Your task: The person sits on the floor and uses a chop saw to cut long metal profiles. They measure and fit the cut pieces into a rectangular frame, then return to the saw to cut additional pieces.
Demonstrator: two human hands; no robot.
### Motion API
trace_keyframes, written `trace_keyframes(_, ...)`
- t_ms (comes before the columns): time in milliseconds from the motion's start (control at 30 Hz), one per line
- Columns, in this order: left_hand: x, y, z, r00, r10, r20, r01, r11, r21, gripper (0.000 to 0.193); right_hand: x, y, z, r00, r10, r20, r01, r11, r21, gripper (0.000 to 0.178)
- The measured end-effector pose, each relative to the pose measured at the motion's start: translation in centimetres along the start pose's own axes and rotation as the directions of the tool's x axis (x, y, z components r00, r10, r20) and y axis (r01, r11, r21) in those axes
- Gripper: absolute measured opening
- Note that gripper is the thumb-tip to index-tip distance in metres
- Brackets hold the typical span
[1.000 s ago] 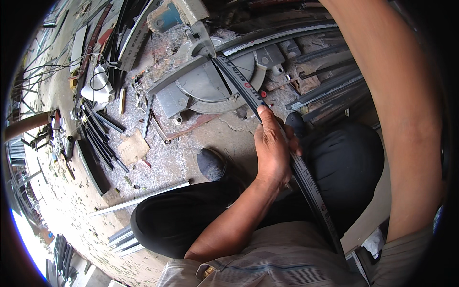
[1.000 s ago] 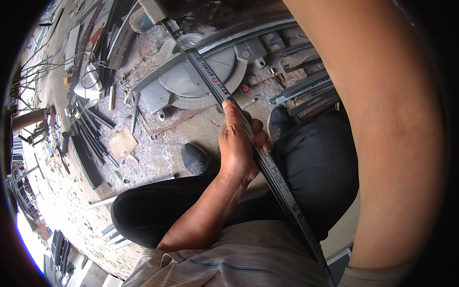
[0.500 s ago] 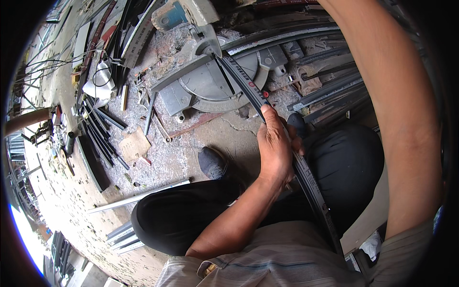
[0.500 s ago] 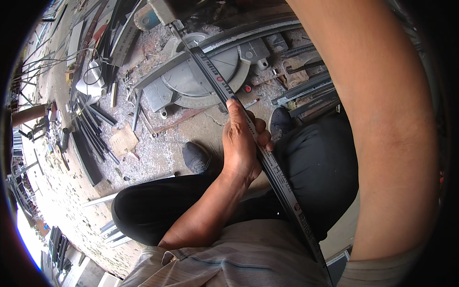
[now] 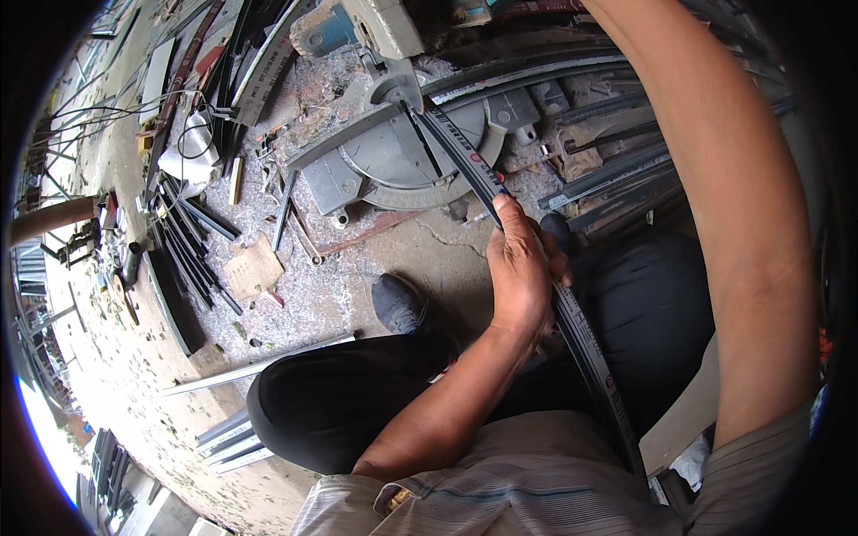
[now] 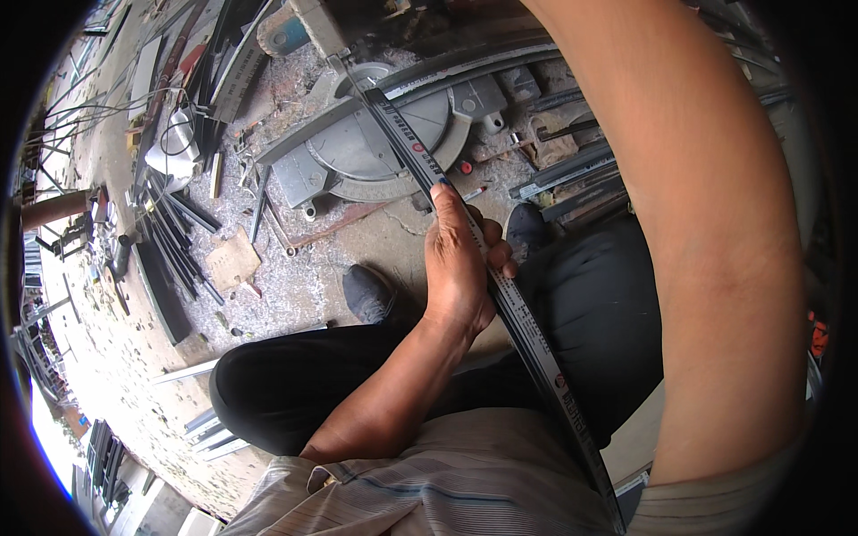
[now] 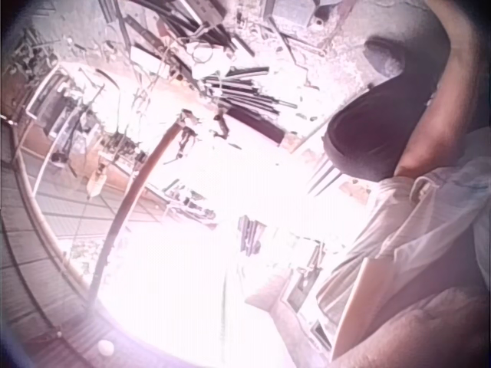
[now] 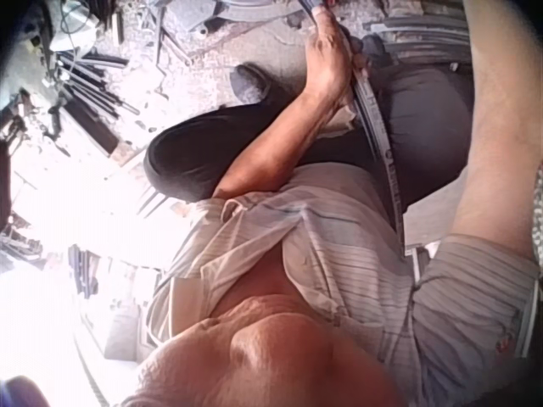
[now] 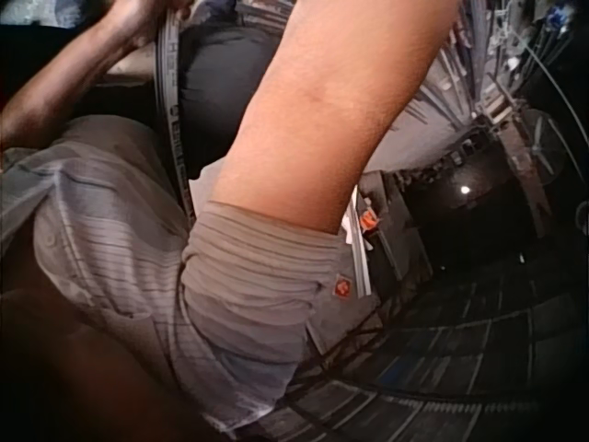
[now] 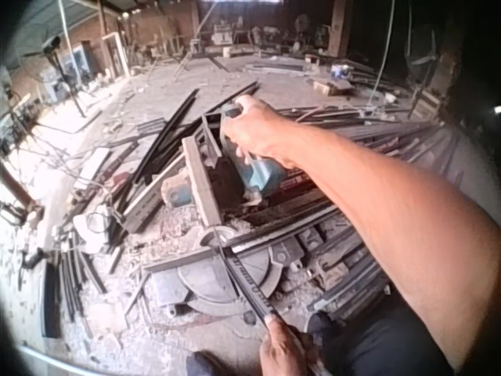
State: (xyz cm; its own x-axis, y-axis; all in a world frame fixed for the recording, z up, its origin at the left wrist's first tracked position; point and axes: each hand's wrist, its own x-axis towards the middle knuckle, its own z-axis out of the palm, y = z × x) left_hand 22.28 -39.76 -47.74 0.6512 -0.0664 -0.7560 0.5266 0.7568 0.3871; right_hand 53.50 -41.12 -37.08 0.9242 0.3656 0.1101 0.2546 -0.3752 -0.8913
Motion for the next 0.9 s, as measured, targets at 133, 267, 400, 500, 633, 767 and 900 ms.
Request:
trace_keyframes(133,-0.1,-0.1,0.4,1.0,0.016,-0.017,-0.016,1.0,0.008,0.061,1.1,0.8,0.3,0.997,0.067,-0.03,-0.068,0.997,-0.034,0.036)
trace_keyframes(267,0.1,-0.2,0.4,0.999,0.032,-0.015,-0.032,1.0,-0.001,0.061,-0.3,0.0,0.6,0.997,0.068,-0.038,-0.069,0.997,-0.03,0.041)
trace_keyframes(400,0.1,-0.4,0.5,0.999,0.044,0.001,-0.045,0.999,0.008,0.061,-0.1,0.5,0.6,0.987,0.144,-0.071,-0.15,0.986,-0.076,0.042)
trace_keyframes(500,0.0,-0.2,0.9,0.999,0.049,-0.021,-0.049,0.999,0.016,0.061,-0.5,0.8,0.7,0.995,0.061,-0.076,-0.063,0.997,-0.034,0.045)
trace_keyframes(633,-0.2,-0.3,1.2,0.996,0.075,0.049,-0.078,0.996,0.042,0.063,-1.3,0.4,0.7,0.991,0.107,-0.076,-0.11,0.993,-0.037,0.05)
trace_keyframes(767,-0.6,-0.1,3.0,0.987,0.11,0.117,-0.122,0.987,0.104,0.067,-1.3,1.0,0.9,0.982,0.158,-0.101,-0.16,0.987,-0.006,0.052)
trace_keyframes(900,-0.4,-1.2,3.1,0.986,0.125,0.107,-0.137,0.984,0.116,0.069,-1.0,-0.1,1.1,0.998,0.048,0.031,-0.049,0.999,0.005,0.07)
